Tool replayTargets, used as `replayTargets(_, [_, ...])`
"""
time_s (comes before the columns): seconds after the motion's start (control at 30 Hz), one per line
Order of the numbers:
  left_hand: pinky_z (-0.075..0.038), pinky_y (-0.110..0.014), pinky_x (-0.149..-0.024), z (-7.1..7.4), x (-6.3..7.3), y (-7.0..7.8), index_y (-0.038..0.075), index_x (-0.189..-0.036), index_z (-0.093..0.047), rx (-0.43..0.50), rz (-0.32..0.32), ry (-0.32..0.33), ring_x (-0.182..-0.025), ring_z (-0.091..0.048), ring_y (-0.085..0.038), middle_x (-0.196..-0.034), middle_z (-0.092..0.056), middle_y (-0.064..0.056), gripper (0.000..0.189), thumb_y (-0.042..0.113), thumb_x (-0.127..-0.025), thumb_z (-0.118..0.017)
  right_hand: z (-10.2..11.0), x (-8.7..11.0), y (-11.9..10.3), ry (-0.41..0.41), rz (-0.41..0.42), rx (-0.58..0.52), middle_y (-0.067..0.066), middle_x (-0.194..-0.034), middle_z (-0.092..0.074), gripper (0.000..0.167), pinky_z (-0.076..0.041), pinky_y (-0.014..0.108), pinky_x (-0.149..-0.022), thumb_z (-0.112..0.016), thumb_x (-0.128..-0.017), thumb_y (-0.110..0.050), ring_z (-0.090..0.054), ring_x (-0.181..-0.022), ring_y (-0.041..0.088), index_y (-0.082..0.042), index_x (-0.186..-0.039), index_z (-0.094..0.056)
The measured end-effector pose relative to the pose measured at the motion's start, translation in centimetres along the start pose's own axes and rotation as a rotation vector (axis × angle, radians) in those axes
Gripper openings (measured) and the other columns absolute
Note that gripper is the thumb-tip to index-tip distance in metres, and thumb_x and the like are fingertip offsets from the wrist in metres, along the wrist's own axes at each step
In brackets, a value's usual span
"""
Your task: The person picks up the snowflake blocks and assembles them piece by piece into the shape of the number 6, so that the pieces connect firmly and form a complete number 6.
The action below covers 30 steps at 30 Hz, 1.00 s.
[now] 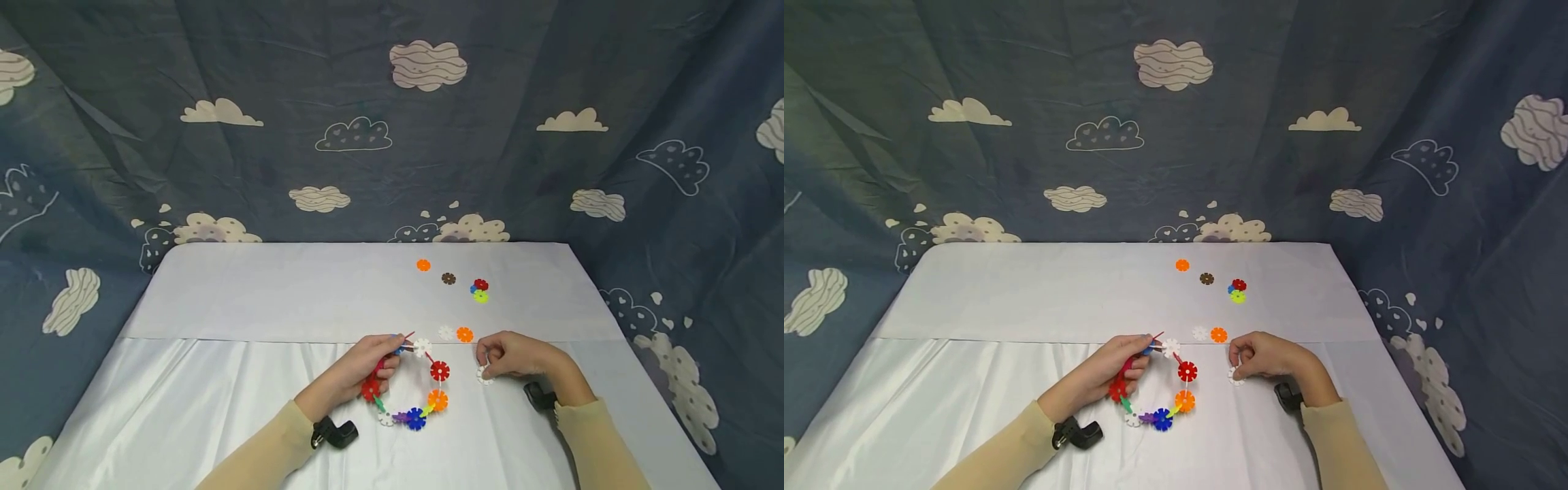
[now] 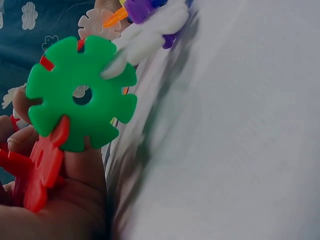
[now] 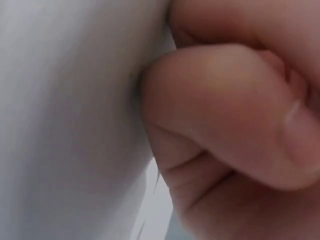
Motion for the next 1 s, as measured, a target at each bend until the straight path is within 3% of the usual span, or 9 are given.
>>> replayTargets(0.1, [-0.047, -0.02, -0.047, 0.0, 0.0, 0.0, -0.002, -0.124, -0.056, 0.001, 0.002, 0.002, -0.054, -0.038, -0.006, -0.069, -0.04, 0.005, 0.046, 0.042, -0.112, -0.052, 0.2, 0.1, 0.3, -0.004, -0.01, -0.007, -0.005, -0.064, -0.041, 0.02, -0.029, 0.02, -0.05, -0.084, -0.09, -0.018, -0.037, -0.055, 0.011, -0.009, -0.09, -0.066])
replayTargets(0.23, [-0.045, -0.02, -0.046, -0.1, -0.1, 0.0, -0.001, -0.125, -0.056, 0.017, 0.007, -0.001, -0.054, -0.037, -0.007, -0.069, -0.041, 0.005, 0.043, 0.04, -0.112, -0.052, 0.7, 0.0, 0.0, 0.016, 0.052, -0.052, -0.005, -0.062, -0.045, 0.02, -0.032, 0.018, -0.048, -0.076, -0.098, -0.021, -0.04, -0.051, 0.009, -0.004, -0.092, -0.067])
replayTargets(0.43, [-0.045, -0.02, -0.046, -0.2, -0.1, -0.1, 0.003, -0.121, -0.058, 0.04, -0.001, 0.004, -0.054, -0.037, -0.007, -0.069, -0.04, 0.005, 0.041, 0.042, -0.111, -0.055, 1.7, -1.4, -3.3, 0.149, 0.149, -0.164, 0.002, -0.068, -0.057, 0.025, -0.046, 0.023, -0.051, -0.069, -0.104, -0.024, -0.05, -0.053, 0.012, 0.0, -0.102, -0.066])
replayTargets(0.53, [-0.045, -0.021, -0.047, -0.3, -0.1, -0.2, 0.006, -0.111, -0.054, 0.068, -0.018, 0.035, -0.055, -0.037, -0.008, -0.069, -0.039, 0.005, 0.039, 0.045, -0.11, -0.056, 1.8, -2.5, -6.0, 0.187, 0.187, -0.205, 0.003, -0.069, -0.057, 0.026, -0.048, 0.026, -0.054, -0.07, -0.104, -0.027, -0.05, -0.055, 0.014, -0.001, -0.106, -0.067])
replayTargets(0.7, [-0.042, -0.022, -0.046, -0.5, -0.4, -0.2, 0.009, -0.133, -0.06, 0.125, -0.093, 0.115, -0.054, -0.034, -0.007, -0.071, -0.038, 0.005, 0.04, 0.043, -0.111, -0.056, 1.2, -4.4, -10.0, 0.183, 0.289, -0.21, 0.004, -0.07, -0.054, 0.029, -0.046, 0.027, -0.055, -0.066, -0.106, -0.025, -0.049, -0.058, 0.016, 0.004, -0.109, -0.066])
replayTargets(0.8, [-0.04, -0.023, -0.045, -0.6, -0.5, -0.2, 0.012, -0.146, -0.058, 0.144, -0.138, 0.152, -0.053, -0.033, -0.007, -0.071, -0.038, 0.005, 0.047, 0.042, -0.111, -0.056, 0.8, -5.1, -11.3, 0.183, 0.315, -0.187, 0.003, -0.071, -0.053, 0.029, -0.046, 0.027, -0.056, -0.063, -0.108, -0.023, -0.048, -0.058, 0.016, 0.006, -0.113, -0.066])
replayTargets(1.0, [-0.043, -0.021, -0.044, -0.5, -0.3, 0.0, 0.01, -0.133, -0.064, 0.156, -0.183, 0.217, -0.054, -0.041, -0.007, -0.079, -0.05, 0.004, 0.039, 0.041, -0.109, -0.06, 0.0, -5.6, -12.1, 0.165, 0.326, -0.228, 0.002, -0.067, -0.052, 0.034, -0.041, 0.03, -0.051, -0.063, -0.107, -0.018, -0.044, -0.055, 0.018, 0.001, -0.135, -0.06])
Point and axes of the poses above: each hand's wrist, its own x-axis away from the middle knuckle, its own z-axis out of the back of the hand, y = z × x, the point moved 8 cm from there along -x, towards the middle knuckle
